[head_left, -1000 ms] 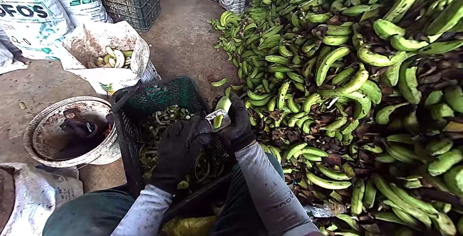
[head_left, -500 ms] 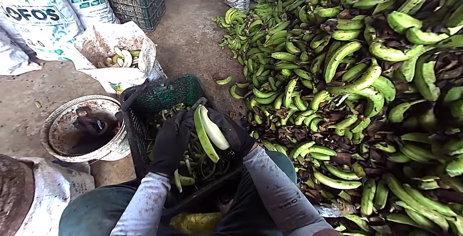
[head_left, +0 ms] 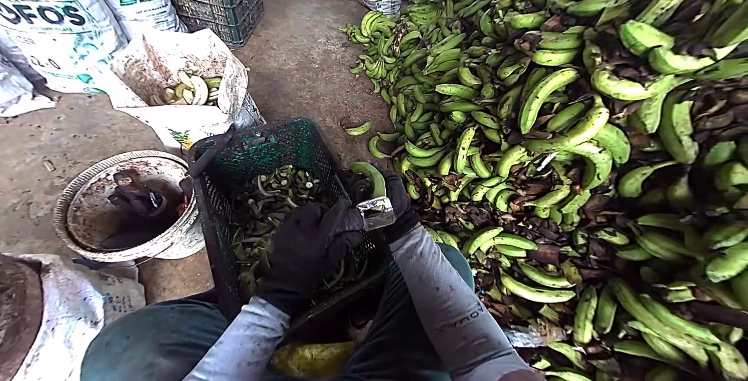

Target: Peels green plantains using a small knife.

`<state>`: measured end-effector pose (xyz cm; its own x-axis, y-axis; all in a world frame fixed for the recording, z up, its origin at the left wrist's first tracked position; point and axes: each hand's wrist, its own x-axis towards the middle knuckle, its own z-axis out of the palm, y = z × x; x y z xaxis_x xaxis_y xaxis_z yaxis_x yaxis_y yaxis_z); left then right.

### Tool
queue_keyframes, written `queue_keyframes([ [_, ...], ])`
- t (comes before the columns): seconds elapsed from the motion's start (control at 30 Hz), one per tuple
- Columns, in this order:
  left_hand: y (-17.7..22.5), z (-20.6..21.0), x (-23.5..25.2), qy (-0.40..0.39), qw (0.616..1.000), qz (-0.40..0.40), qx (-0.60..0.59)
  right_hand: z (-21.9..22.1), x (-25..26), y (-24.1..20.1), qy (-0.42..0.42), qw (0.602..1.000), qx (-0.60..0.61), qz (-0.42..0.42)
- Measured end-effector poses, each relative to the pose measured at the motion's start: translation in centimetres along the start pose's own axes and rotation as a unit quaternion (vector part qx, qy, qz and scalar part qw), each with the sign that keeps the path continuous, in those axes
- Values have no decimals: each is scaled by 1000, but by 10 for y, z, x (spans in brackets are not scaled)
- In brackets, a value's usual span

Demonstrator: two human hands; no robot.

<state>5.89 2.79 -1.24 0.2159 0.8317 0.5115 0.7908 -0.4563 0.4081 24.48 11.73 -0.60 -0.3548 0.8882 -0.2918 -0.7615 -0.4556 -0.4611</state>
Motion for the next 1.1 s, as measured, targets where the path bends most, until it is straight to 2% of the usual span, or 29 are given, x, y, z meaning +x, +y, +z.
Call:
queue_keyframes([
  [0.07, 2, 0, 2, -52, 997, -47, -29, 8, -4, 3, 32, 998, -47, 5],
  [0.13, -1, -4, 9, -118, 981, -129, -87, 15, -8, 10, 37, 985, -166, -37],
  [0.17, -5, -5, 12, -138, 968, -170, -120, 18, -11, 14, 21, 967, -247, -61],
  [0.23, -16, -5, 15, -122, 950, -232, -169, 17, -18, 18, -43, 891, -435, -121],
  [0.27, -22, -7, 17, -111, 939, -266, -189, 17, -20, 19, -71, 872, -470, -120],
  [0.3, -27, -10, 19, -101, 925, -303, -207, 18, -21, 21, -89, 881, -455, -97],
  [0.37, -40, -17, 19, -87, 908, -351, -210, 19, -20, 21, -105, 930, -350, -32],
  [0.47, -41, -29, 18, -75, 901, -368, -217, 14, -15, 11, -72, 969, -234, 20],
  [0.57, -32, -34, 14, -118, 920, -301, -221, 6, -8, -6, -70, 978, -194, 25],
  [0.7, -8, -30, 2, -158, 965, -128, -167, 2, -13, -11, -32, 980, -195, -34],
  [0.77, 4, -22, 0, -157, 974, -75, -143, 0, -14, -9, -28, 984, -174, -6],
  [0.8, 8, -17, 1, -160, 974, -76, -138, 0, -12, -6, -31, 986, -163, 12],
  [0.93, 4, -10, 12, -157, 962, -185, -124, 9, -13, 11, -18, 976, -216, -19],
  [1.03, -22, -16, 21, -116, 942, -297, -107, 10, -13, 16, -57, 972, -229, -1],
  [1.1, -37, -27, 23, -75, 933, -332, -119, 10, -15, 12, -72, 972, -226, 6],
])
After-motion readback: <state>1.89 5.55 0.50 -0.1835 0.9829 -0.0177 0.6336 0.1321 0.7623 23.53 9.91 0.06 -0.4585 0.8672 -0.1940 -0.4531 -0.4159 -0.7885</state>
